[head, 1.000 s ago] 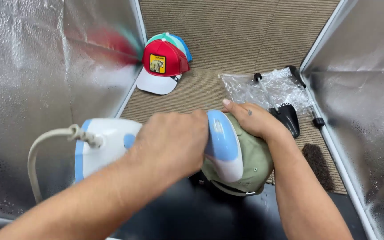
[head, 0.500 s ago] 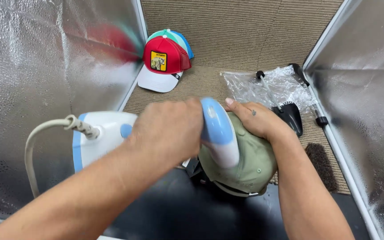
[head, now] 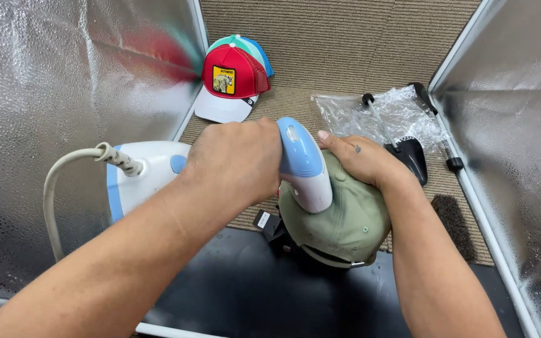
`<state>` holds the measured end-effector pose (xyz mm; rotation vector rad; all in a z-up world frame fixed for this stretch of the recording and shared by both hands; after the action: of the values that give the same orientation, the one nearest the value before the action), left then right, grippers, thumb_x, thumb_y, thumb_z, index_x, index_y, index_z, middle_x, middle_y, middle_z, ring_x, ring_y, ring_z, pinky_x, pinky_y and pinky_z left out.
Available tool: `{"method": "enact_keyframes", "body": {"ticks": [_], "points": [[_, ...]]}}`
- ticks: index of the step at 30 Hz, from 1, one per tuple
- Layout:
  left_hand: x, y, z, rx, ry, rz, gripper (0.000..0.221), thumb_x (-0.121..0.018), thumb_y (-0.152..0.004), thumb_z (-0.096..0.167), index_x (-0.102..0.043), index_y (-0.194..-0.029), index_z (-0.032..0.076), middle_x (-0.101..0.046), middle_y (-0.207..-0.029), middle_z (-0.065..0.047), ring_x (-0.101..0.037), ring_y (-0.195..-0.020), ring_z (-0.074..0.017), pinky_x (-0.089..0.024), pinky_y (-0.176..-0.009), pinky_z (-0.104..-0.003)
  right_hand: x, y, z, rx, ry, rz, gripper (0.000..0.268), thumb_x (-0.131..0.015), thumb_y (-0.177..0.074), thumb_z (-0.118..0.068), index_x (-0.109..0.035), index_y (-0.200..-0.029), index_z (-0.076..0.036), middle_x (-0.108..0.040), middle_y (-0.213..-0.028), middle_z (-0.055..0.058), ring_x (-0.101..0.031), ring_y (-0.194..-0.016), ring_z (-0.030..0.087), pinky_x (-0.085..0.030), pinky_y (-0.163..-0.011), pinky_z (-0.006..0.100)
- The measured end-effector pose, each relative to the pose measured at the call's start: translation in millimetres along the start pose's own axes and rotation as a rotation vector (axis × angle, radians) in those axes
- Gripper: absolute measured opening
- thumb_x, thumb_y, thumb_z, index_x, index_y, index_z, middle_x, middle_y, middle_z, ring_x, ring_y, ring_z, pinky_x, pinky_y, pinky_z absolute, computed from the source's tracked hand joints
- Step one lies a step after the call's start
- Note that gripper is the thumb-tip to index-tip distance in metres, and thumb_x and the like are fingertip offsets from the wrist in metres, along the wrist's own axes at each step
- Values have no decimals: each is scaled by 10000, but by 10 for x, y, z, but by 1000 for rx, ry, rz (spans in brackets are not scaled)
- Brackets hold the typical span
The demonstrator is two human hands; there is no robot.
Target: Using a handheld steamer and a brush to refresh and remove wrinkles from a baseball cap.
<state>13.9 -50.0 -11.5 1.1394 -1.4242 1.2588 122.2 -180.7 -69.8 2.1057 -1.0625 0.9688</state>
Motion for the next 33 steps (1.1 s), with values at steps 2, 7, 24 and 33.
{"method": "enact_keyframes", "body": {"ticks": [2,7,24,33], "points": [[39,80,86,-10,9,-34,292,-588,-833,95,-631,-1054,-92,-728,-758,-203,-757,-760,-449,-585,-617,-604,-4,4,16,-5,3,-5,770,-278,-983,-659,-766,-1231,-118,-699,-1290,218,-536,-1339,435,-373,-1179,542],[38,149,149,-61,15,-68,313,-608,-831,109,-644,-1095,-55,-751,-789,-194,-768,-782,-432,-607,-624,-573,1,15,2,-14,5,-10,784,-270,-980,-669,-773,-1229,-122,-709,-1280,212,-550,-1328,437,-376,-1174,548],[-236,-100,-391,122,95,1,357,-571,-849,190,-625,-1093,-65,-741,-822,-202,-759,-834,-457,-590,-686,-613,-23,44,-12,-36,-6,-15,712,-333,-986,-632,-773,-1226,-126,-693,-1317,198,-530,-1358,406,-376,-1171,528],[-486,541,-508,224,239,-136,537,-652,-877,348,-544,-1210,-59,-745,-909,-255,-748,-920,-482,-592,-758,-632,-12,35,-23,-60,26,-1,699,-324,-1005,-599,-757,-1246,-106,-673,-1343,223,-514,-1380,408,-361,-1193,537]]}}
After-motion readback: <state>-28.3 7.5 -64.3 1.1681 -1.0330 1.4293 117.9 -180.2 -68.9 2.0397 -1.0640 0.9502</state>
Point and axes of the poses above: each hand's wrist, its own y-axis away from the middle knuckle, its own x-axis out of the back of the hand, z = x × y, the point moved 7 cm from there along -y, towards the middle knuckle
